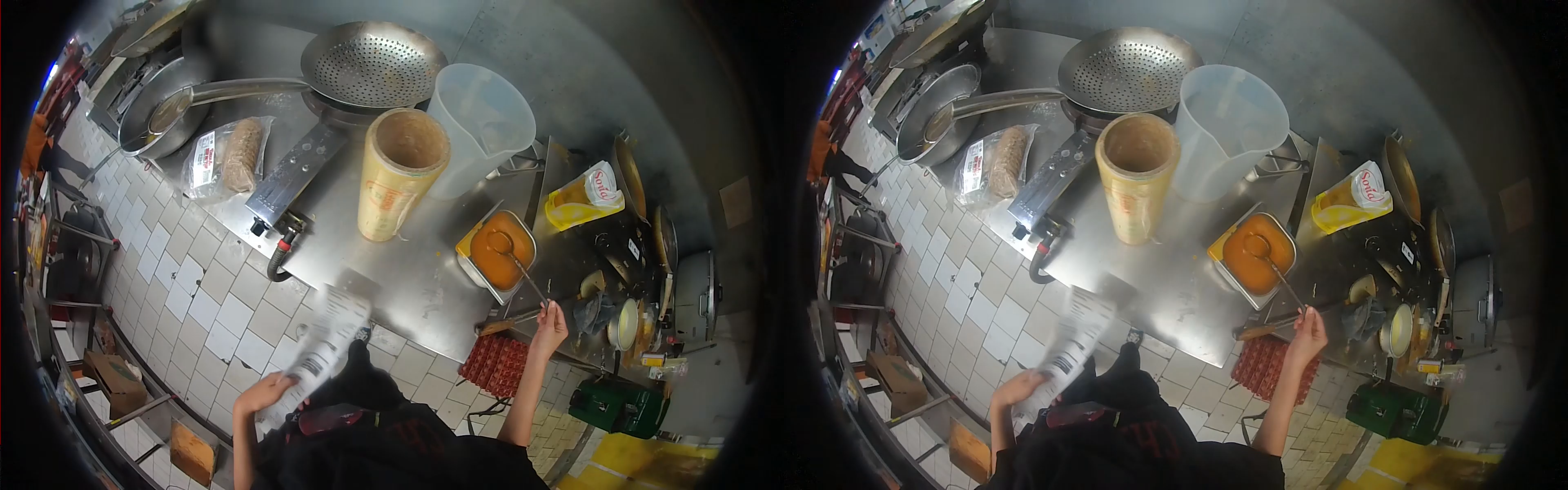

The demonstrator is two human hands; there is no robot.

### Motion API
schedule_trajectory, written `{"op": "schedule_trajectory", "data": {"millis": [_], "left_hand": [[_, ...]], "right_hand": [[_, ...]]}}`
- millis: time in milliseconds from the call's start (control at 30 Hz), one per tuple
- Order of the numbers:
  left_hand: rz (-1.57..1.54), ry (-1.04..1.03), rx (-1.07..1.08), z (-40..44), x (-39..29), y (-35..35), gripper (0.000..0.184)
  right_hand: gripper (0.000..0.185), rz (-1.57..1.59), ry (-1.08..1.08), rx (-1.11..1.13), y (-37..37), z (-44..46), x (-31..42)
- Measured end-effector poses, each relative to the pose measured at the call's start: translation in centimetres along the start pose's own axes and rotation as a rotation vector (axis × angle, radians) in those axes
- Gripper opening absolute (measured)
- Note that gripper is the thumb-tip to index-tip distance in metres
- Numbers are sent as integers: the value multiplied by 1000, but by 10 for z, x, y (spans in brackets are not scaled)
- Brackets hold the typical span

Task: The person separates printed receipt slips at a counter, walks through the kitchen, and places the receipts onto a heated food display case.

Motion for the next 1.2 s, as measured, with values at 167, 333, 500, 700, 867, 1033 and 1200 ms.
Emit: {"op": "schedule_trajectory", "data": {"millis": [167, 333, 500, 700, 867, 1033, 1200], "left_hand": [[-414, -110, -192, -21, -13, 66, 32], [-718, -165, -402, -53, 32, 155, 38], [-956, -278, -595, -118, 97, 253, 31], [-1155, -431, -953, -166, 150, 404, 34], [-1160, -634, -1039, -176, 144, 538, 34], [-1215, -686, -1165, -176, 142, 665, 42], [-1445, -614, -1477, -222, 192, 780, 49]], "right_hand": [[21, -231, 307, 51, -27, -37, 16], [26, -587, 610, 97, -66, -86, 31], [27, -583, 1308, -103, -120, -190, 108], [20, -97, 1074, 395, -282, -451, 177], [19, -209, 737, 1196, -402, -606, 104], [12, 287, 1008, 1800, -537, -824, 74], [23, 491, 927, 2279, -651, -1028, 92]]}}
Point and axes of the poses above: each hand's wrist, its own z-axis towards the middle knuckle, its own y-axis out of the back of the hand, x = y × z, the point moved 5 cm from there along z, towards the middle knuckle, and after that the axes turned 14 degrees about -x, right-handed, at the moved point
